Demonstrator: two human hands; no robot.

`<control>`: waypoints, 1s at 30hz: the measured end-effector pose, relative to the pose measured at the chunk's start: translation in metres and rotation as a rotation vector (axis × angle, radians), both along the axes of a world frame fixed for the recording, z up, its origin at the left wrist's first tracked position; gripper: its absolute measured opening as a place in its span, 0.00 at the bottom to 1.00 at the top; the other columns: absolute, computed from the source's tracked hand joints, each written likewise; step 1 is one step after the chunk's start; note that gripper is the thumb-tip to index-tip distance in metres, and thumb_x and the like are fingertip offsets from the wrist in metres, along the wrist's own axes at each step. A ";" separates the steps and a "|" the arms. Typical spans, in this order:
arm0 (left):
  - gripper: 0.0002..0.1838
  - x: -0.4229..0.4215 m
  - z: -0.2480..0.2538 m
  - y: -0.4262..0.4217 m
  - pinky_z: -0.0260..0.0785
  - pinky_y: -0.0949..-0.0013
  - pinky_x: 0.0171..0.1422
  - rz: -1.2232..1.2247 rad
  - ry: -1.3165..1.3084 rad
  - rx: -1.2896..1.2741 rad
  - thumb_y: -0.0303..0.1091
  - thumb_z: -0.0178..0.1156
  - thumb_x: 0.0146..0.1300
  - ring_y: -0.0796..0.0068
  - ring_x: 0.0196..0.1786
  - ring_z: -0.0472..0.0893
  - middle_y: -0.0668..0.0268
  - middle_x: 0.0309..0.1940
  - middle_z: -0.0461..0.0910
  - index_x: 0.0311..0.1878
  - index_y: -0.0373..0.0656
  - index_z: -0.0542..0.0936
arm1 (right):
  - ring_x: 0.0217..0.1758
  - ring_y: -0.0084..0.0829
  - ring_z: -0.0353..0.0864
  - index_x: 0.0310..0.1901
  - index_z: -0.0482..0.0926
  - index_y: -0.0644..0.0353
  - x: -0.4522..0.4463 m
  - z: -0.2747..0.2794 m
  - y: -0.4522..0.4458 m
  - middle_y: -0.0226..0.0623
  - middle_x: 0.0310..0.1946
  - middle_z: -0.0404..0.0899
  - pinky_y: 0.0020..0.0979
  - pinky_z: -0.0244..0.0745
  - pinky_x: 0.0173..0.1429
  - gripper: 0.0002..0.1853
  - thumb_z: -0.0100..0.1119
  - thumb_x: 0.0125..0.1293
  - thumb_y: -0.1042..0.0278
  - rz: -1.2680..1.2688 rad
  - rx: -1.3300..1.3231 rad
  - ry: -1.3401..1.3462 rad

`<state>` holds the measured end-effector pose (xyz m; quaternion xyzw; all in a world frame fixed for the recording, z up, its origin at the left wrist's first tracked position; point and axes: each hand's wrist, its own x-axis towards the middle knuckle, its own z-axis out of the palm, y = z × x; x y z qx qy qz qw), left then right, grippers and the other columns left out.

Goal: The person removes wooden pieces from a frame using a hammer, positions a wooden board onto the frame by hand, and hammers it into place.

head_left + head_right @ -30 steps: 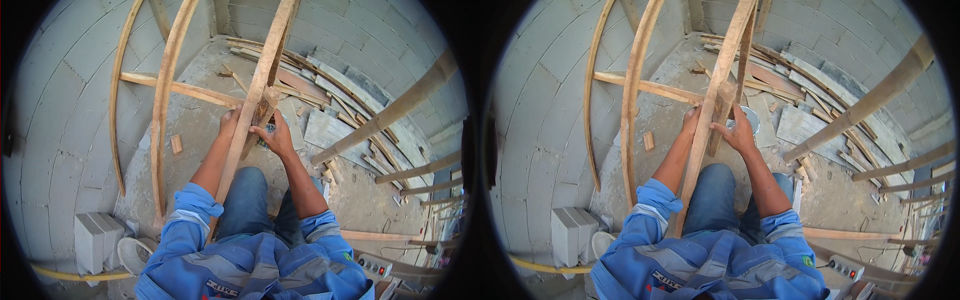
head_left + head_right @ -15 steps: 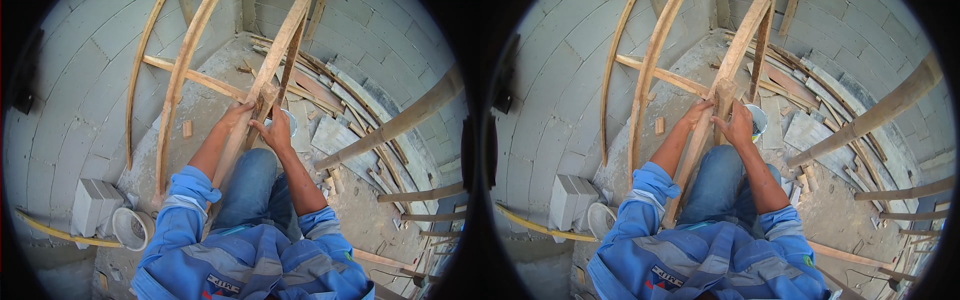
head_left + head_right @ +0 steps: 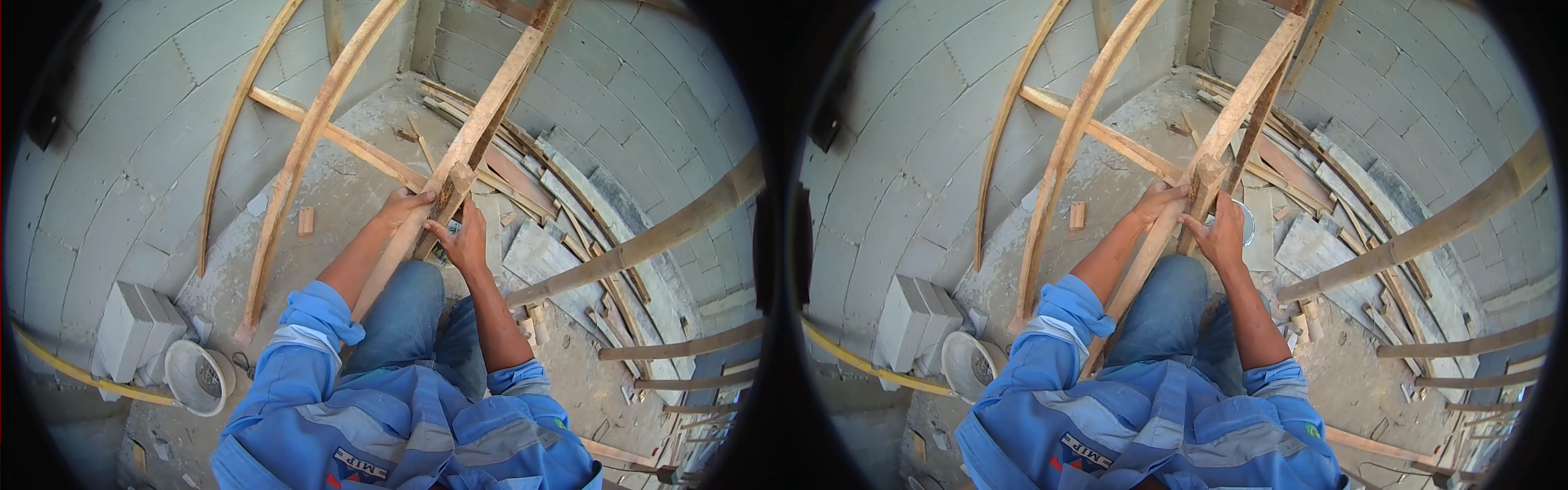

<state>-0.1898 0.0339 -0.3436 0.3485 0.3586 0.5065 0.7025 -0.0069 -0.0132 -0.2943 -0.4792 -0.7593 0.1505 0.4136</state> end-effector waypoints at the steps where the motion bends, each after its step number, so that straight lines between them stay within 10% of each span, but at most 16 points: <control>1: 0.30 -0.002 0.009 -0.001 0.81 0.69 0.36 -0.021 -0.009 0.001 0.41 0.70 0.66 0.69 0.40 0.86 0.53 0.45 0.84 0.60 0.25 0.74 | 0.54 0.52 0.76 0.60 0.74 0.64 0.000 0.000 0.000 0.49 0.48 0.81 0.48 0.68 0.60 0.40 0.81 0.50 0.49 -0.006 0.016 -0.003; 19: 0.34 0.005 0.018 0.006 0.85 0.66 0.47 -0.092 -0.116 0.051 0.42 0.71 0.65 0.66 0.49 0.86 0.52 0.53 0.81 0.65 0.29 0.71 | 0.72 0.54 0.63 0.70 0.69 0.60 0.009 -0.015 0.009 0.53 0.69 0.62 0.48 0.62 0.74 0.49 0.82 0.49 0.48 -0.066 -0.001 -0.006; 30: 0.34 0.019 0.036 0.009 0.82 0.68 0.44 0.021 0.008 0.051 0.42 0.73 0.63 0.66 0.46 0.86 0.52 0.50 0.82 0.63 0.26 0.72 | 0.73 0.57 0.63 0.65 0.71 0.67 0.023 0.002 0.018 0.57 0.65 0.70 0.49 0.59 0.76 0.46 0.81 0.50 0.48 0.022 0.011 0.052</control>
